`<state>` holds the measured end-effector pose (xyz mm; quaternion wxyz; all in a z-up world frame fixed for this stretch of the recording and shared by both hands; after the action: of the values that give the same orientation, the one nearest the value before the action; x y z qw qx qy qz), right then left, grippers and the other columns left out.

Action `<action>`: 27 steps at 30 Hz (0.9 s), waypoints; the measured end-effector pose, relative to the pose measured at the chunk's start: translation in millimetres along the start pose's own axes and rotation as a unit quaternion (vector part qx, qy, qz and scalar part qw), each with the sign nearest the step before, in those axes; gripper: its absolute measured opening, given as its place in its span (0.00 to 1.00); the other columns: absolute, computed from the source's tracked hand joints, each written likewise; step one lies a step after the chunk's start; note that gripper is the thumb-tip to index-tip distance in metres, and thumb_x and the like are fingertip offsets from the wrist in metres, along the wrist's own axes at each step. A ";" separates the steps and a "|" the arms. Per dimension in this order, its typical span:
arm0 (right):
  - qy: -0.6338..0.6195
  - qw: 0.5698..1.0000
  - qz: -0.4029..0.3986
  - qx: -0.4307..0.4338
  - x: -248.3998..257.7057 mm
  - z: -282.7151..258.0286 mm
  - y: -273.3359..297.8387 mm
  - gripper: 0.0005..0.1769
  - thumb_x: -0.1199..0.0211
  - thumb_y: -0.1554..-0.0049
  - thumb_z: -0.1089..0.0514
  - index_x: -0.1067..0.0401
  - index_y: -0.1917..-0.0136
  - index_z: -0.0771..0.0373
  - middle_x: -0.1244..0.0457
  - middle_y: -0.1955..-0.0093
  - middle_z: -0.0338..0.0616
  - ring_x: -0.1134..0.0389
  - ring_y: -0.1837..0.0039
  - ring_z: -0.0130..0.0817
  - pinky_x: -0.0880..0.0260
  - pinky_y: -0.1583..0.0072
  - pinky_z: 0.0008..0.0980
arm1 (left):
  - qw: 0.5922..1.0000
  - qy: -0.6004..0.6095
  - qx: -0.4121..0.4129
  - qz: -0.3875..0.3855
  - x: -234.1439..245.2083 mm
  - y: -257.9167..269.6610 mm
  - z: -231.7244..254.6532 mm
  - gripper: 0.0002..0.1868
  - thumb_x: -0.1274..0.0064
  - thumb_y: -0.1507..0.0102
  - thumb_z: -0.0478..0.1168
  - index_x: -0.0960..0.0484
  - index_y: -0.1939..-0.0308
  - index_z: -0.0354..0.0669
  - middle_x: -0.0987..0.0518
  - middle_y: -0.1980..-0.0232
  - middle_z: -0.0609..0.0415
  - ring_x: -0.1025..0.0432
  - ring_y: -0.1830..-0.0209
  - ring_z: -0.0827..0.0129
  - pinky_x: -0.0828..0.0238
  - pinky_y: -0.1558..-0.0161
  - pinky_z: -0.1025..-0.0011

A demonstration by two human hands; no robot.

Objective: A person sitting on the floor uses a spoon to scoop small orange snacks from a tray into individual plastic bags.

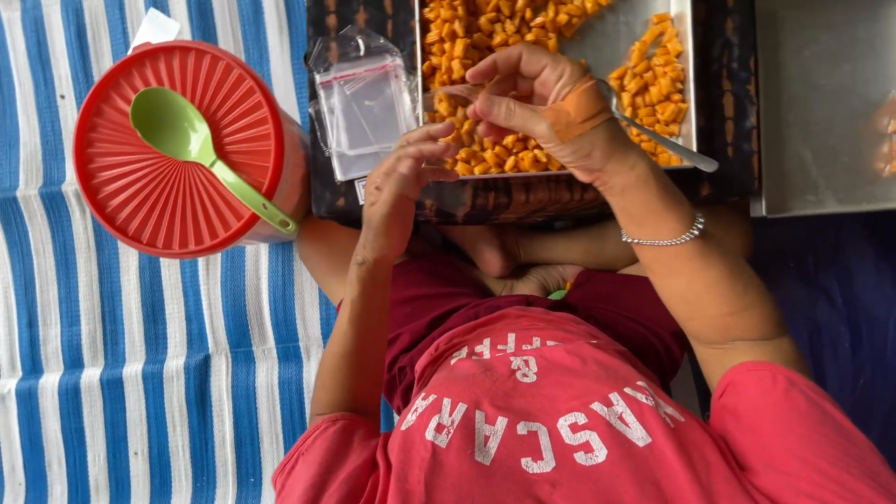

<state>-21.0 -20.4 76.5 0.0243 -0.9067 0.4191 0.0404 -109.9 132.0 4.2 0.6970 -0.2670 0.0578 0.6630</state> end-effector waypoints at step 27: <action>0.596 0.757 0.092 0.252 40.5 -53.7 130.4 0.12 0.22 0.37 0.52 0.18 0.45 0.59 0.35 0.53 0.41 0.32 0.51 0.40 0.31 0.53 0.39 | 0.932 -0.357 0.057 -0.026 -118.0 -19.0 -8.7 0.13 0.38 0.34 0.46 0.13 0.49 0.46 0.13 0.51 0.60 0.23 0.52 0.85 0.22 0.53 0.83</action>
<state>-91.5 -139.7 124.9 -0.0066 -0.6656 0.4257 -0.6129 -102.8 23.1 53.6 0.7028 0.0259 -0.1643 0.6917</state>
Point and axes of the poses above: each hand's wrist, its own y-axis away from the middle knuckle, its own x-axis out of the back of the hand, z = x × y, the point moved 8 cm from there along -y, towards the middle knuckle
